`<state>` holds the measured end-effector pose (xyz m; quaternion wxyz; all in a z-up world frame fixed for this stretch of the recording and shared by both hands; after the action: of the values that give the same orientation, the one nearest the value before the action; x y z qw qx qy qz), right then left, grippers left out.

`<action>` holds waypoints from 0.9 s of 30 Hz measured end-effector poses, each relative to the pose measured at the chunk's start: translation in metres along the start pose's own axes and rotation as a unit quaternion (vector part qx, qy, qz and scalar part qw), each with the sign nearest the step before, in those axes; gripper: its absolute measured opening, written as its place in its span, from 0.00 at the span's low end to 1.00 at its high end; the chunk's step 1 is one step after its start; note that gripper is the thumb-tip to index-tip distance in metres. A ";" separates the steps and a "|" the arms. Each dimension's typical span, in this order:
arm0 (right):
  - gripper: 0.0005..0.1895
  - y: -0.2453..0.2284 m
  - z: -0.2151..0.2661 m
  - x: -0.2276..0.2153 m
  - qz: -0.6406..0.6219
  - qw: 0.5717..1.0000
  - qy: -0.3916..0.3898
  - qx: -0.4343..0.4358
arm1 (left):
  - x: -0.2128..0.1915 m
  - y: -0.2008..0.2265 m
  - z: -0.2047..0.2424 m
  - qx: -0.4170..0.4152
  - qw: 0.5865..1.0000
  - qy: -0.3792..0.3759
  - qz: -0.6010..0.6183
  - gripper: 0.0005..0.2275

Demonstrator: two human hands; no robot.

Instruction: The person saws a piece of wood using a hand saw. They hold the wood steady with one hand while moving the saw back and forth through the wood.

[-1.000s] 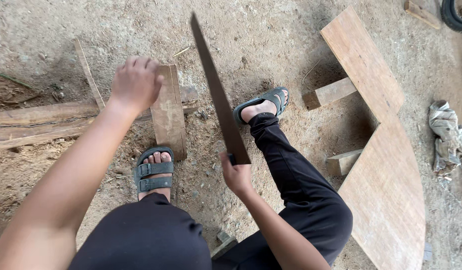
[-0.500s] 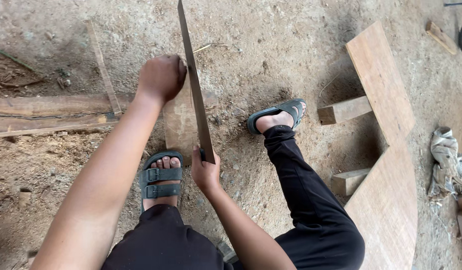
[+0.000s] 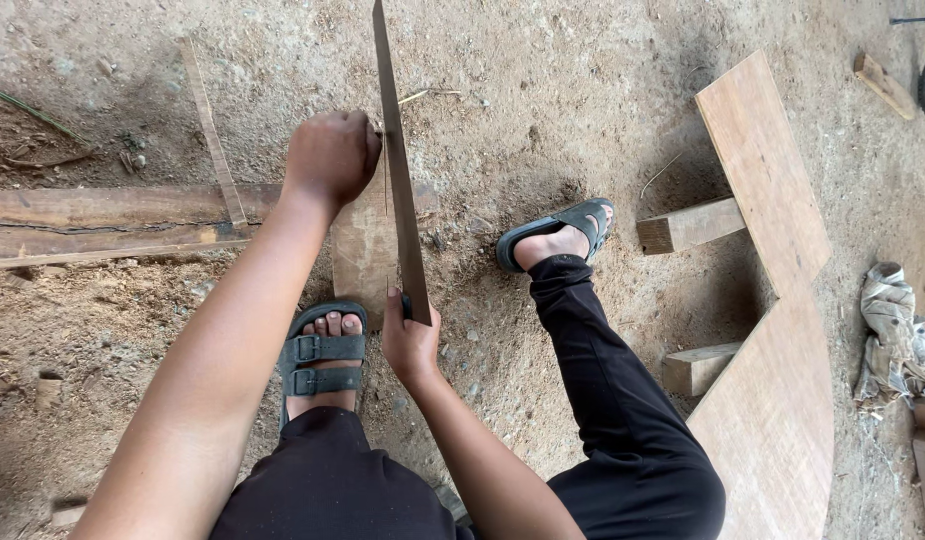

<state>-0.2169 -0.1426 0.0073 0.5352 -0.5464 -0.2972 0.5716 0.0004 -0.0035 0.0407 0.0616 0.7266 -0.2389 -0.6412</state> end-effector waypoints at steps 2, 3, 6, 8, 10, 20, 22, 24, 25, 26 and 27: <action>0.12 0.001 0.000 -0.001 -0.027 0.999 -0.003 0.023 | 0.002 0.000 0.000 -0.003 1.000 -0.002 -0.004 0.19; 0.13 0.000 0.000 -0.001 0.000 1.000 0.000 -0.009 | 0.002 -0.001 0.000 0.002 1.000 0.011 -0.001 0.18; 0.13 -0.003 0.000 0.000 0.022 0.999 -0.002 -0.035 | 0.004 -0.002 0.000 0.008 1.000 0.029 -0.006 0.18; 0.12 -0.003 0.000 0.001 0.018 0.999 -0.007 -0.028 | 0.006 -0.003 0.001 0.009 0.999 0.031 -0.013 0.18; 0.13 -0.004 0.001 0.000 0.003 0.999 -0.009 -0.032 | 0.008 -0.003 0.001 0.005 1.000 0.016 0.002 0.19; 0.19 -0.015 -0.002 0.004 -0.017 0.998 -0.009 -0.053 | 0.005 -0.001 0.003 -0.005 0.999 0.012 -0.046 0.19; 0.13 -0.012 -0.008 0.006 -0.015 1.000 -0.025 0.000 | 0.011 -0.004 0.003 0.010 0.997 0.022 -0.072 0.18; 0.15 -0.014 -0.014 0.009 0.002 1.000 -0.016 -0.010 | 0.022 -0.010 0.004 0.021 0.997 0.036 -0.071 0.17; 0.18 -0.016 -0.016 0.010 0.021 1.000 -0.009 -0.020 | 0.029 -0.015 0.004 0.031 0.996 0.051 -0.070 0.16; 0.18 -0.018 -0.018 0.010 0.018 1.000 -0.008 -0.020 | 0.035 -0.020 -0.001 0.032 0.996 0.051 -0.072 0.16; 0.21 -0.019 -0.018 0.009 0.036 0.999 -0.012 -0.009 | 0.041 -0.026 -0.007 0.040 0.995 0.058 -0.070 0.17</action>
<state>-0.1929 -0.1336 0.0176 0.5060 -0.5545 -0.2890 0.5941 0.0165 0.0000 -0.0053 0.0013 0.7791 -0.2087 -0.5911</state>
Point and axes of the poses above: each hand's wrist, its own z-axis away from the middle knuckle, its own x-axis out of the palm, y = z × x, the point moved 2 cm from there along -z, towards the middle knuckle
